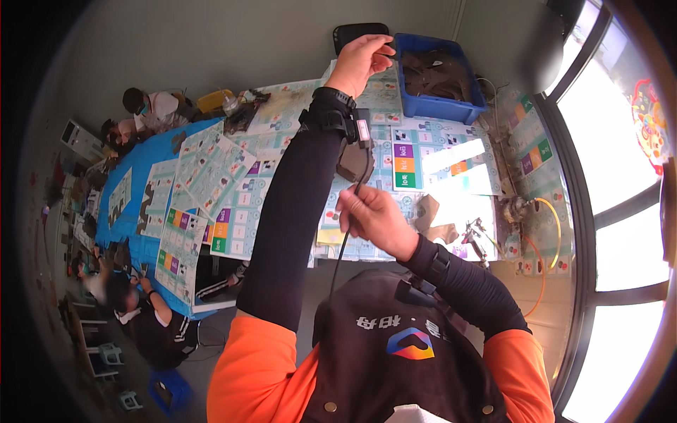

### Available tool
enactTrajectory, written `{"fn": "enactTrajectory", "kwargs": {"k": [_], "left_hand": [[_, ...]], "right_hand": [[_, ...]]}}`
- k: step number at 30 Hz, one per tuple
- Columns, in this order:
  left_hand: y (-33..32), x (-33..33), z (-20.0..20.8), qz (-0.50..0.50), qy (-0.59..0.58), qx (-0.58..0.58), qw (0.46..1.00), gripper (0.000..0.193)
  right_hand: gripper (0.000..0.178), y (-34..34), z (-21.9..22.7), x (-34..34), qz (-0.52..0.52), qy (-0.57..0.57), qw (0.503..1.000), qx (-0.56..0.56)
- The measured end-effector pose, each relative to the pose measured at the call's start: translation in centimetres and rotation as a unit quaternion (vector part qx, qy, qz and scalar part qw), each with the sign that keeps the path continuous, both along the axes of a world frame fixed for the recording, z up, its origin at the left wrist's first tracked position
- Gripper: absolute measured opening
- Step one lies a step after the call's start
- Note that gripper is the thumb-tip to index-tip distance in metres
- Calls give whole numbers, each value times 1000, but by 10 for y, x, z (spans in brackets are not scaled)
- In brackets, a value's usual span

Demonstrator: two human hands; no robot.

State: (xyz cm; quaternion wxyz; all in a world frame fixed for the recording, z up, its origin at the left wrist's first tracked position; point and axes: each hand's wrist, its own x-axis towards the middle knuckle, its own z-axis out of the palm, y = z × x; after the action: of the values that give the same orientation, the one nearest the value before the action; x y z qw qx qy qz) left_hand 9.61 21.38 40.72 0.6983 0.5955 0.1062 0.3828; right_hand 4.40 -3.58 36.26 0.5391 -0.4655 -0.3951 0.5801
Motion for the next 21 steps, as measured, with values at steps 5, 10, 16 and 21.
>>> {"fn": "enactTrajectory", "kwargs": {"k": [5, 10, 16, 21], "left_hand": [[17, -81, -137, 178, 79, -262, 945, 21], [-12, -107, -142, 86, -105, -382, 914, 19], [-76, -88, -86, 5, -146, -189, 971, 16], [-95, -70, -82, 119, -9, -7, 993, 13]], "right_hand": [[36, -6, -15, -15, 208, -98, 963, -139], [48, -22, -43, -12, 205, -180, 951, -145], [47, -14, -36, -17, 34, 2, 997, -74], [43, -17, -53, -7, -96, -79, 992, -33]]}}
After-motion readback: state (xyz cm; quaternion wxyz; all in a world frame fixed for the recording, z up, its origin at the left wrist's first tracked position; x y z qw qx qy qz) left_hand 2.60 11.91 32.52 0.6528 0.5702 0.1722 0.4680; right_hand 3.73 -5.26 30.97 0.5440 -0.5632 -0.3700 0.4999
